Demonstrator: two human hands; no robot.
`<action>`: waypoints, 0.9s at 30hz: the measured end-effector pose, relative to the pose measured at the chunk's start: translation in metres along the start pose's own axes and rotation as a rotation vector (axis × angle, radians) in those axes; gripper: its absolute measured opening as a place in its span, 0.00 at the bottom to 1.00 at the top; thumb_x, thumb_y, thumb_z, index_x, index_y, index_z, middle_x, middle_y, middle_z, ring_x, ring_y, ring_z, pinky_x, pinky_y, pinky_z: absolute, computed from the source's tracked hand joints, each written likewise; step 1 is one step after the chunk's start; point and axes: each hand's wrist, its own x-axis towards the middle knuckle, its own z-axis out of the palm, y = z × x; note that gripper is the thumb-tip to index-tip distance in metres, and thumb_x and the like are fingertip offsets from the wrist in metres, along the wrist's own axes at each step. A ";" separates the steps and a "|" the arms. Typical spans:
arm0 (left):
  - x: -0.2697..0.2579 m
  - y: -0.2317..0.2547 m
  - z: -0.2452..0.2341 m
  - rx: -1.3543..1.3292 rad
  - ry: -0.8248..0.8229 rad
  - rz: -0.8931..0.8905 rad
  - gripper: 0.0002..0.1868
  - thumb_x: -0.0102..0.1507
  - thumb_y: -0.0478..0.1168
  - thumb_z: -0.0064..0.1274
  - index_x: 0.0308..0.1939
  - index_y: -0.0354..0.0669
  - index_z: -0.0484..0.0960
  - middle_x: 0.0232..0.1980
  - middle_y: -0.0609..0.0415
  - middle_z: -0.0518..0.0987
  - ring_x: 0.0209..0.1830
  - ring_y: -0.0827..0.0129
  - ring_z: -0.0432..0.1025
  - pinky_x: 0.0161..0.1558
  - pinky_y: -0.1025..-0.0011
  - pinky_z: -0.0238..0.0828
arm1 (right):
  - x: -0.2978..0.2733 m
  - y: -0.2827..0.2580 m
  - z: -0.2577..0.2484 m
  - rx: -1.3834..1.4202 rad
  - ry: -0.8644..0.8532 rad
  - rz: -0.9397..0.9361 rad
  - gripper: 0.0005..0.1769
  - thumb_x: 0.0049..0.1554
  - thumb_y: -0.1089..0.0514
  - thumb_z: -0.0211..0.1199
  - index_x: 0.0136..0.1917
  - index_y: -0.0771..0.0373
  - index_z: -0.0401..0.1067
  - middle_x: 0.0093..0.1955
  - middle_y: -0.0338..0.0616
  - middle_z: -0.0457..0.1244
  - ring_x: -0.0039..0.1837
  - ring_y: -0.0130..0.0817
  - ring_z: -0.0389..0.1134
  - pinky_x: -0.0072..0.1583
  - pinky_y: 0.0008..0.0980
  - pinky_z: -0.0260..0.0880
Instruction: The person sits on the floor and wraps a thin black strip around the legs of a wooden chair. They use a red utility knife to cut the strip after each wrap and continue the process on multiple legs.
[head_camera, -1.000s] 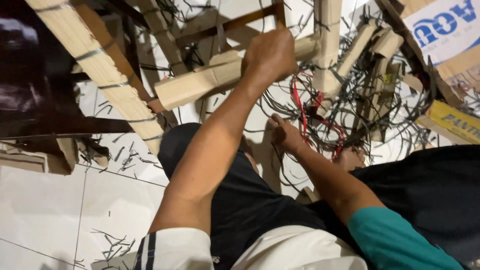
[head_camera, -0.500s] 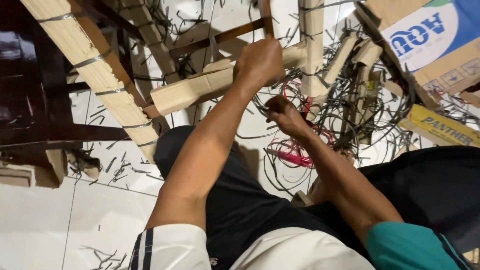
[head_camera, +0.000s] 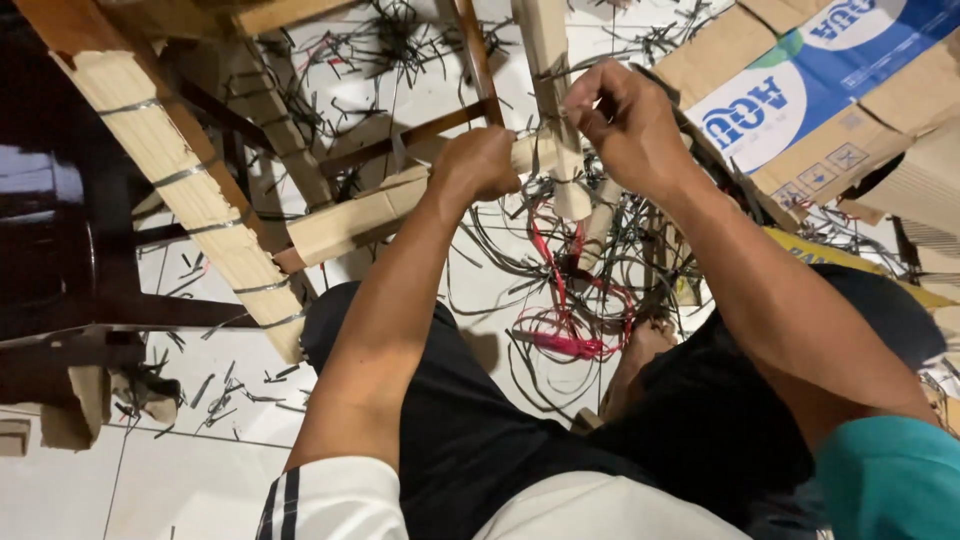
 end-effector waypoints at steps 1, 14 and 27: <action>-0.002 0.000 0.001 -0.017 0.021 -0.003 0.18 0.65 0.37 0.56 0.59 0.43 0.77 0.44 0.56 0.78 0.33 0.71 0.71 0.28 0.72 0.70 | 0.002 -0.001 -0.002 0.065 0.029 0.029 0.17 0.57 0.77 0.45 0.51 0.59 0.64 0.49 0.44 0.63 0.51 0.34 0.65 0.53 0.33 0.73; -0.021 -0.008 -0.007 -0.310 0.028 0.132 0.44 0.57 0.60 0.34 0.76 0.50 0.62 0.65 0.40 0.75 0.51 0.53 0.76 0.48 0.55 0.75 | 0.022 0.016 0.029 0.369 0.087 0.233 0.17 0.62 0.77 0.44 0.47 0.58 0.66 0.43 0.42 0.63 0.41 0.29 0.61 0.40 0.26 0.64; 0.031 -0.026 0.031 -0.329 0.159 -0.044 0.22 0.74 0.50 0.30 0.23 0.57 0.57 0.24 0.70 0.54 0.20 0.75 0.50 0.28 0.70 0.56 | 0.004 0.047 0.057 -0.170 0.423 -0.208 0.16 0.68 0.46 0.43 0.48 0.58 0.64 0.45 0.43 0.64 0.43 0.32 0.64 0.44 0.31 0.68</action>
